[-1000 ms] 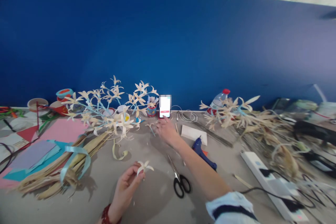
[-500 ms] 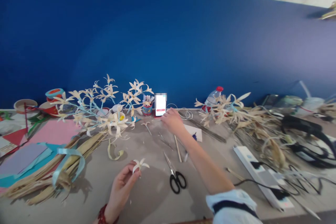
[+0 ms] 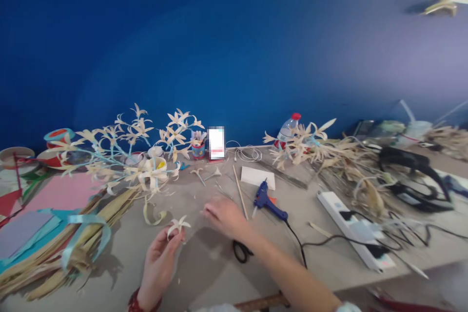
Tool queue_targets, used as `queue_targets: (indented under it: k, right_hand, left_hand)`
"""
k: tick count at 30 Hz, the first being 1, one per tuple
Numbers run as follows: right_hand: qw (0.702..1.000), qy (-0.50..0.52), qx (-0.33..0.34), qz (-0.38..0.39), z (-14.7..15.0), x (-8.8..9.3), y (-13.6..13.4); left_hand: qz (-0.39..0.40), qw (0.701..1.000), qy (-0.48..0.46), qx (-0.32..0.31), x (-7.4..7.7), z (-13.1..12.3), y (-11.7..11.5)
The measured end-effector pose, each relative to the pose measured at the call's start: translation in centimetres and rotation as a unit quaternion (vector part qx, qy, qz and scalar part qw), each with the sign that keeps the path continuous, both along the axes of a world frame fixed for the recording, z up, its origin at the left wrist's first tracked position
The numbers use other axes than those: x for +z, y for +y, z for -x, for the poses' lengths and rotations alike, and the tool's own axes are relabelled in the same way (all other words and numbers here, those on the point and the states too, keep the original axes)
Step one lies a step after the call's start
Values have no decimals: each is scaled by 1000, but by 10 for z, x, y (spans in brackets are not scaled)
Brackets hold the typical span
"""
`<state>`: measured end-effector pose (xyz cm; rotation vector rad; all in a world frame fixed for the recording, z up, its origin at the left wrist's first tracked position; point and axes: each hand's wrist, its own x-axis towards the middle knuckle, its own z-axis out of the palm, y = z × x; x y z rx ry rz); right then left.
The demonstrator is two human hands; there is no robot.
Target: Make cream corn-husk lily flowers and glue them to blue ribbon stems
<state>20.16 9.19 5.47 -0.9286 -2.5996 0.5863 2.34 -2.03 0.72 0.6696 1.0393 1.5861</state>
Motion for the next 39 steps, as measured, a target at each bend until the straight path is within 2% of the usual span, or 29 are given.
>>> queue_targets:
  k: [2, 3, 5, 7, 9, 11, 16, 22, 26, 28, 30, 31, 33, 36, 39]
  right_hand:
    - [978, 124, -53, 157, 0, -5, -29]
    - [951, 185, -58, 241, 2, -8, -42]
    - [877, 289, -16, 384, 7, -13, -63]
    - [812, 354, 9, 464, 12, -19, -74]
    - [776, 388, -11, 497, 15, -23, -79]
    - [758, 399, -32, 515, 15, -26, -80]
    - [723, 424, -64, 542, 11, -30, -79]
    - [694, 456, -106, 547, 13, -32, -84]
    - [715, 466, -137, 504, 6, -32, -78]
    - [735, 452, -171, 476, -6, -32, -70]
    - [781, 416, -210, 415, -22, -31, -63]
    - [815, 388, -224, 367, -29, -31, -60]
    - [885, 311, -231, 256, -41, -29, -57]
    - [951, 210, -178, 141, -42, -25, -60]
    - [983, 133, -78, 103, -25, -19, -66]
  left_hand:
    - [-14, 999, -27, -36, 4, 1, -2]
    - [-26, 997, -37, -63, 6, 1, -3]
    - [-40, 990, -54, -121, 9, -1, -6]
    - [-29, 986, -65, -152, 11, -5, -8]
    - [-17, 987, -50, -154, 12, -8, -9]
    - [-41, 987, -5, -156, 14, -10, -10]
    - [-164, 966, 149, -135, 20, -10, -9]
    - [-234, 931, 252, -124, 20, -14, -6]
    - [-257, 902, 330, -108, 15, 3, -4]
    - [-242, 890, 385, -41, 12, 22, -3]
    - [-203, 886, 413, 61, 11, 45, -4]
    - [-179, 883, 419, 114, 12, 57, -6]
    - [-162, 874, 426, 171, 15, 78, -11]
    - [-120, 860, 426, 256, 22, 97, -21]
    - [-101, 861, 410, 284, 21, 102, -31]
